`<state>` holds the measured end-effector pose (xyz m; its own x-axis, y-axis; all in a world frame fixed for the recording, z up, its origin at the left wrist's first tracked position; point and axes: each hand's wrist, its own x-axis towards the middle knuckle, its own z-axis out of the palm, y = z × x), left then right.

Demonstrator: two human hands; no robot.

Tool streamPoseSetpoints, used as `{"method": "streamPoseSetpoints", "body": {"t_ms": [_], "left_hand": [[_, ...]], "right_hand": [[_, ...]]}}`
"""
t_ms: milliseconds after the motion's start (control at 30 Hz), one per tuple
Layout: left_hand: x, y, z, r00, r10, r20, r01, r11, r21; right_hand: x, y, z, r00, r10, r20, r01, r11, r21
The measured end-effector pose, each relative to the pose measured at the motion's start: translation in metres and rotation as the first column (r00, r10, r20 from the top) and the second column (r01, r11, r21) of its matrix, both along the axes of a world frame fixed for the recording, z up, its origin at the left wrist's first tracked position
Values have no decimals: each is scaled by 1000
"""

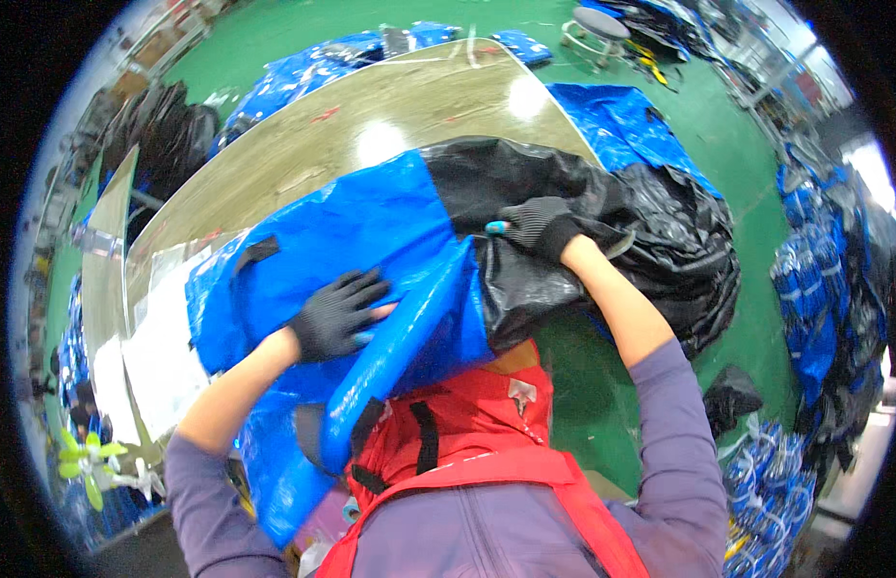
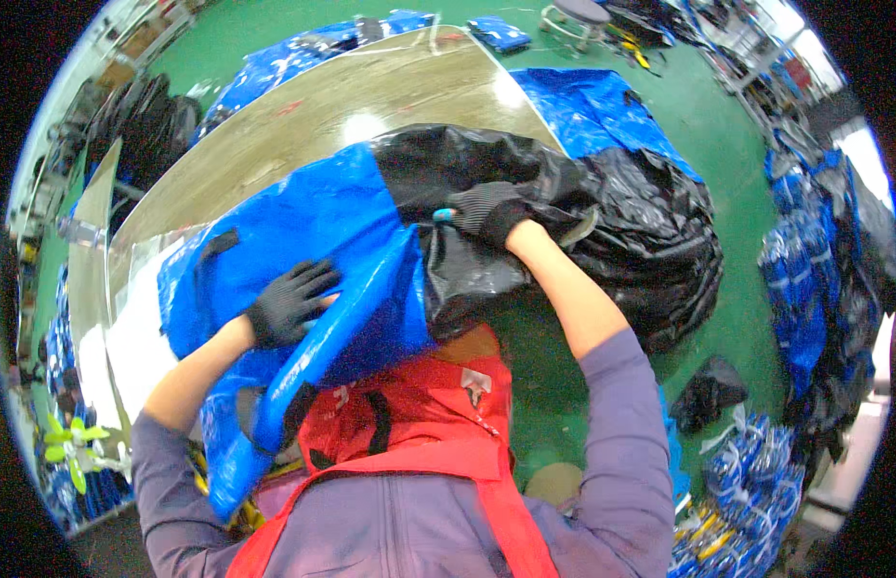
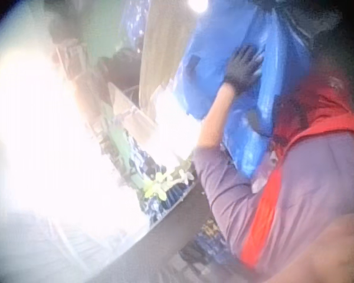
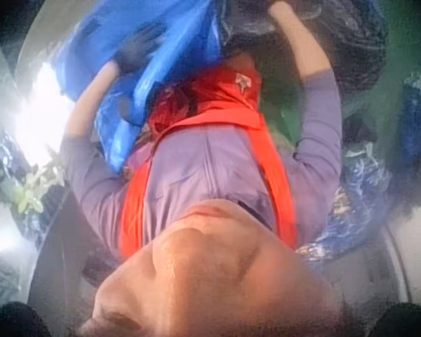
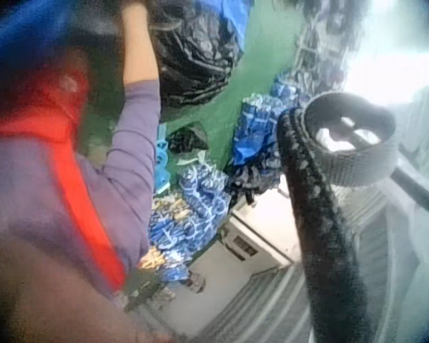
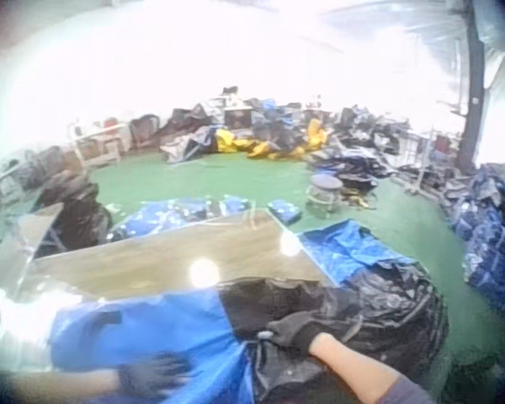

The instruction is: The person folds blue and black tarps on a table, places each folded tarp into a clear plastic bag, and sets the bag aside. The process is repeated for multiple tarps throughout the clip.

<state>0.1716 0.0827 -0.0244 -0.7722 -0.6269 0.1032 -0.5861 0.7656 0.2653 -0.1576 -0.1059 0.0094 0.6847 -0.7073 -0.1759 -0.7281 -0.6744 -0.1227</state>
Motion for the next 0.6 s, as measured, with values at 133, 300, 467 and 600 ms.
{"method": "streamPoseSetpoints", "body": {"t_ms": [133, 300, 467, 600], "left_hand": [[120, 150, 60, 723, 689, -50, -591, 655, 470], [155, 298, 65, -84, 990, -114, -724, 18, 690], [122, 288, -2, -332, 910, -250, -763, -103, 639], [93, 243, 2, -245, 960, -131, -945, -207, 254]], "right_hand": [[-11, -4, -27, 996, -44, 74, 39, 997, 67], [-10, -7, -13, 997, -21, 76, 18, 999, 41], [-5, 0, -17, 994, -101, 43, 101, 995, -19], [4, 3, -15, 988, -111, -111, 106, 993, -55]]}}
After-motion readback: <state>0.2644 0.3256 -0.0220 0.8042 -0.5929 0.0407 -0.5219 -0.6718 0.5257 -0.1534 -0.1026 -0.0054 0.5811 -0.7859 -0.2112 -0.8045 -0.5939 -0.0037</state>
